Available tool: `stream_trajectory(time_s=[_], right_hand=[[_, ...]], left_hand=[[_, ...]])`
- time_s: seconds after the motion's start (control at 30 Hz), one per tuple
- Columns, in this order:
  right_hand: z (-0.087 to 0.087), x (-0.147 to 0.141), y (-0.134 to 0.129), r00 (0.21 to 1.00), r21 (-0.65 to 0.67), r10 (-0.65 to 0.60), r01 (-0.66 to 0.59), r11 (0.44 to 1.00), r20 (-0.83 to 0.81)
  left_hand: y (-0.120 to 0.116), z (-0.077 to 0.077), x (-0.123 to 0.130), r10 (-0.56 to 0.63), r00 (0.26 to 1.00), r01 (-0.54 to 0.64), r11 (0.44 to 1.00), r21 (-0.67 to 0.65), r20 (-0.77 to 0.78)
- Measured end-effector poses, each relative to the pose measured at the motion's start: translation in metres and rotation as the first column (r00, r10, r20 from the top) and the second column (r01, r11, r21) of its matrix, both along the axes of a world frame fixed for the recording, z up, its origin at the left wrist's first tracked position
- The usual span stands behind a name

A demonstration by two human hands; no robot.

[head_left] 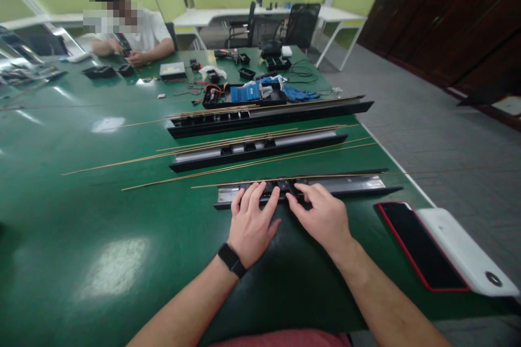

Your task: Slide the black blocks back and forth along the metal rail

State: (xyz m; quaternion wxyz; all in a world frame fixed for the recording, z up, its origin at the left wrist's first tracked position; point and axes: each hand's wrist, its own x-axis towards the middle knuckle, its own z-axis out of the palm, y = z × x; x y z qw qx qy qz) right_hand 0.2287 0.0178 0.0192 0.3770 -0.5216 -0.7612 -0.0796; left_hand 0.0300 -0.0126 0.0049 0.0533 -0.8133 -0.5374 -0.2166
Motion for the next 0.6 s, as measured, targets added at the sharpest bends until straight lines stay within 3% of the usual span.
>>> stream_trajectory(time_s=[0.2,0.6], right_hand=[[-0.0048,-0.0078,-0.0016,0.999,-0.023,-0.006,0.007,1.000,0.046],[-0.0068,-0.0101,-0.0004,1.000,-0.101,-0.002,-0.001,0.995,-0.031]], left_hand=[[0.0007,-0.0004,0.0009,-0.001,1.000,0.001,1.000,-0.004,0.003],[-0.0004,0.0002,0.0030,0.011,1.000,-0.011,1.000,0.001,-0.003]])
